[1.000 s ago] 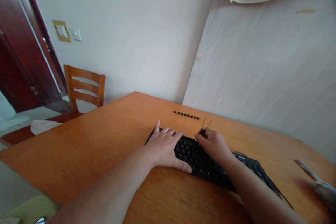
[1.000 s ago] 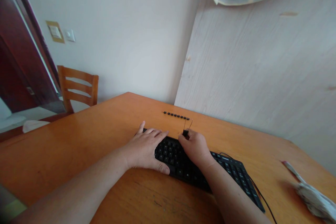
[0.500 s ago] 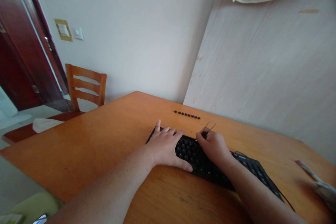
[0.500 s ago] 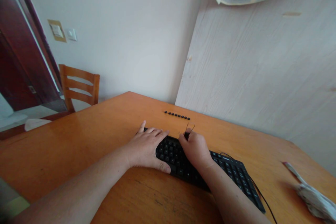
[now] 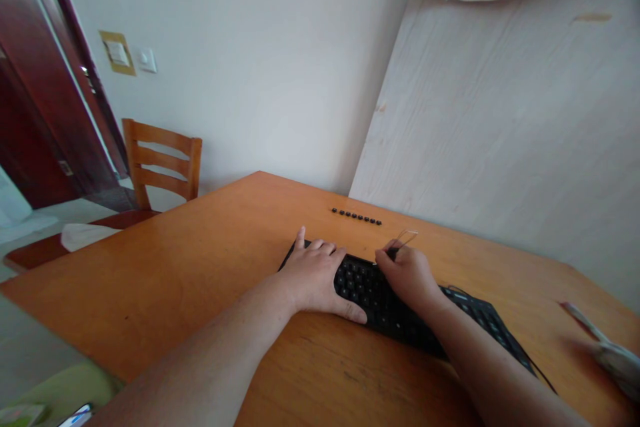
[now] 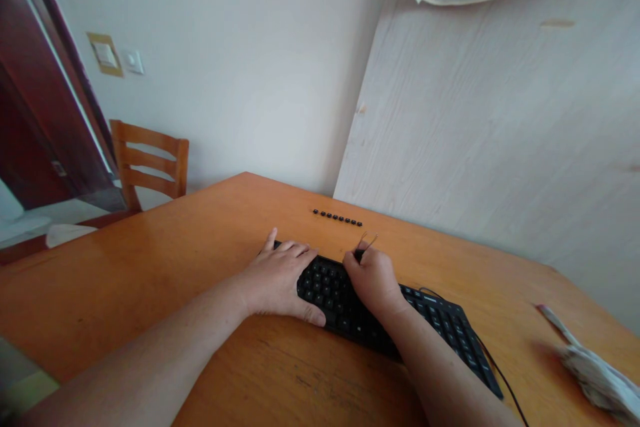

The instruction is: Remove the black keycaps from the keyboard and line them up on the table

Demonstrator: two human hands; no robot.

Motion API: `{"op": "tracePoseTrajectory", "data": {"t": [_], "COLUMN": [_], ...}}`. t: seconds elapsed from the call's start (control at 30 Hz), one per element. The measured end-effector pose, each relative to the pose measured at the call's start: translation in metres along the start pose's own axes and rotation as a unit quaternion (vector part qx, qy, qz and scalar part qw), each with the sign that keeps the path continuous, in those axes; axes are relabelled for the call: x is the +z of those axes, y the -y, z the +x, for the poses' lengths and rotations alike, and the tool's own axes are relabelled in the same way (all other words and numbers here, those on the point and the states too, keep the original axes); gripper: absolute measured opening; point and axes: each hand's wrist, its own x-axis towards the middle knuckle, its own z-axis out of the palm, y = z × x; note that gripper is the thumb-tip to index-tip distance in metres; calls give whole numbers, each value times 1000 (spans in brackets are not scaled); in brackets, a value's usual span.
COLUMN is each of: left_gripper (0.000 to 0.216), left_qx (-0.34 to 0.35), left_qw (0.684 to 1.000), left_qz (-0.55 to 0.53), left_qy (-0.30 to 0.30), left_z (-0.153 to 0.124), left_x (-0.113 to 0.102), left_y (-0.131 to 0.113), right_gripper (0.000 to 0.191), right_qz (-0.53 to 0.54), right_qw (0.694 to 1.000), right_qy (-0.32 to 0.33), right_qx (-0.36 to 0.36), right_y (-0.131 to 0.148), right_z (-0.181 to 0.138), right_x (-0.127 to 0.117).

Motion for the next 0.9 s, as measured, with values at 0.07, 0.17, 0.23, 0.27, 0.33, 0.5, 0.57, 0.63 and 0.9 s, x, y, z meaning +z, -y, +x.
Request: {"op": "tracePoseTrajectory", "data": {"t": [0.07, 0.17, 0.23, 0.27, 0.33, 0.5, 0.57, 0.63, 0.9], "left_gripper": [95, 95, 96, 96, 96, 96, 96, 97, 101], "left_qx": [0, 2, 0, -2, -4, -5, -5, -3, -10], "left_qw": [1000, 1000, 1000, 1000, 1000, 1000, 1000, 1000, 1000], "left_qz": [-2, -7, -7, -6, -6, -8, -10, -11, -8], "left_qy": [3, 3, 4, 5, 8, 11, 9, 7, 10], "left_z": [0, 0, 0, 0, 0, 0, 0, 0, 0], "left_x": [-1, -1, -2, -2, -2, -2, -2, -3, -4], "left_y": [0, 0, 0, 0, -1, -1, -1, -1, -3], "right_gripper": [24, 25, 27, 29, 30, 31, 31, 31, 31], "right_qz": [3, 11, 22, 29, 42, 57, 54, 49, 5], "right_qw": [1000, 1000, 999, 998, 997, 995, 995, 995, 997], "right_qy": [-2, 10, 20, 23, 27, 49, 55, 61, 65], "right_qx": [6, 21, 40, 49, 64, 72, 64, 54, 35], "right_y": [1, 2, 0, -1, -4, -7, -7, -7, 8], "right_z": [0, 1, 2, 3, 4, 5, 5, 4, 2], "right_x": [-1, -3, -5, -7, -10, -13, -12, -10, -11]}}
